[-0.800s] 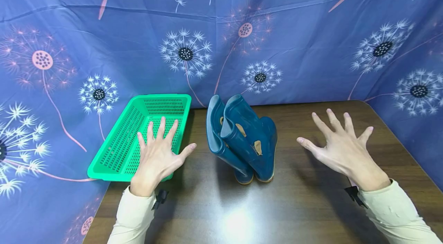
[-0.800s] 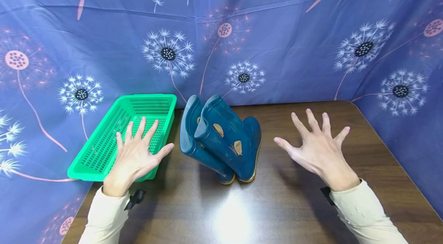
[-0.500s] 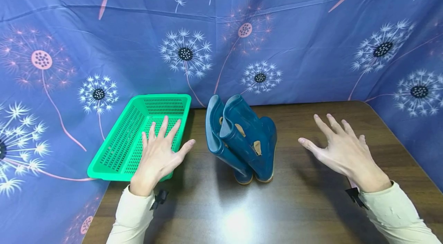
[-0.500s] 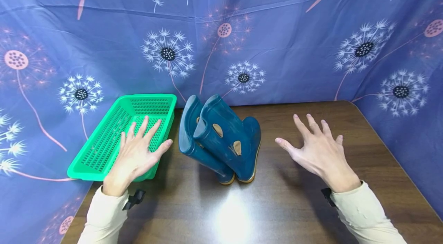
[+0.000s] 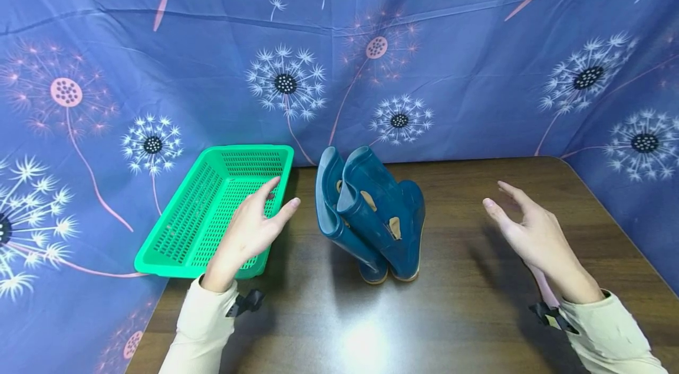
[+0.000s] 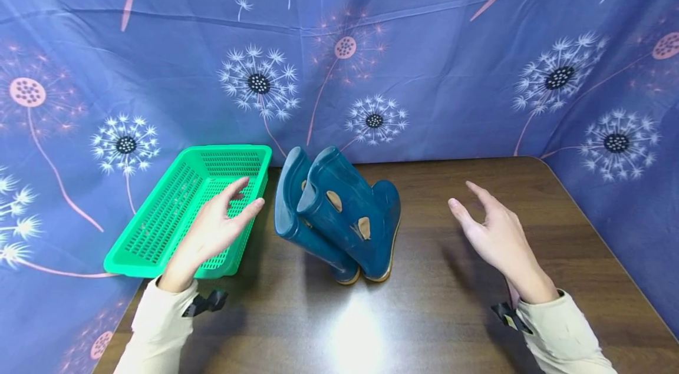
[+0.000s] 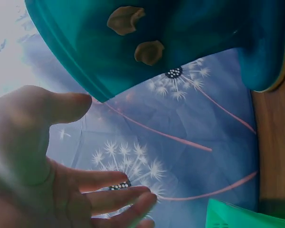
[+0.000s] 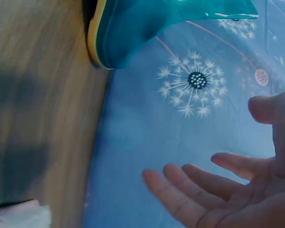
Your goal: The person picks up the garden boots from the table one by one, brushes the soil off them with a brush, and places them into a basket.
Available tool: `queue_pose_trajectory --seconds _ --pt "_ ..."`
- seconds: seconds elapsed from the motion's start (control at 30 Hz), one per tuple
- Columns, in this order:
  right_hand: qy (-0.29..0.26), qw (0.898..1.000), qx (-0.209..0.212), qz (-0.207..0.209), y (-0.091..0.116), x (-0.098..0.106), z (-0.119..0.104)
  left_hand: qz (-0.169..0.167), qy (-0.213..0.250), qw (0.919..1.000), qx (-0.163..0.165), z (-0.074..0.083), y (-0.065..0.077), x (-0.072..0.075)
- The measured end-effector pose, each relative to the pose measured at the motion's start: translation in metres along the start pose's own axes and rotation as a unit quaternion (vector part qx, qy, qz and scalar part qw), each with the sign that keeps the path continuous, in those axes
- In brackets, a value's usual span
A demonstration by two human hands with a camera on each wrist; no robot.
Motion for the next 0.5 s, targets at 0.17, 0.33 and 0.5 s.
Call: queue_pose_trajectory --seconds 0.17,0.33,0.5 --pt "0.007 1.000 -0.007 0.026 0.004 0.002 0.013 0.033 0.026 0.9991 -0.006 0.015 -0.011 0.011" --pt "0.013 0.999 -0.011 0.027 0.007 0.000 0.029 0.054 0.036 0.9974 -0.031 0.036 -0.019 0.021" --pt "0.042 0.999 -0.011 0.018 0.012 -0.004 0.045 0.060 0.022 0.9966 -0.053 0.055 -0.023 0.027"
Point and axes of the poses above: each hand's wrist, its own y-axis away from the middle knuckle, its own x-axis out of the back of the hand, z = x × y, the point moved 6 cm from there along -y, towards the middle knuckle, and after that the axes turned 11 degrees about -y, right-handed, at the moved point
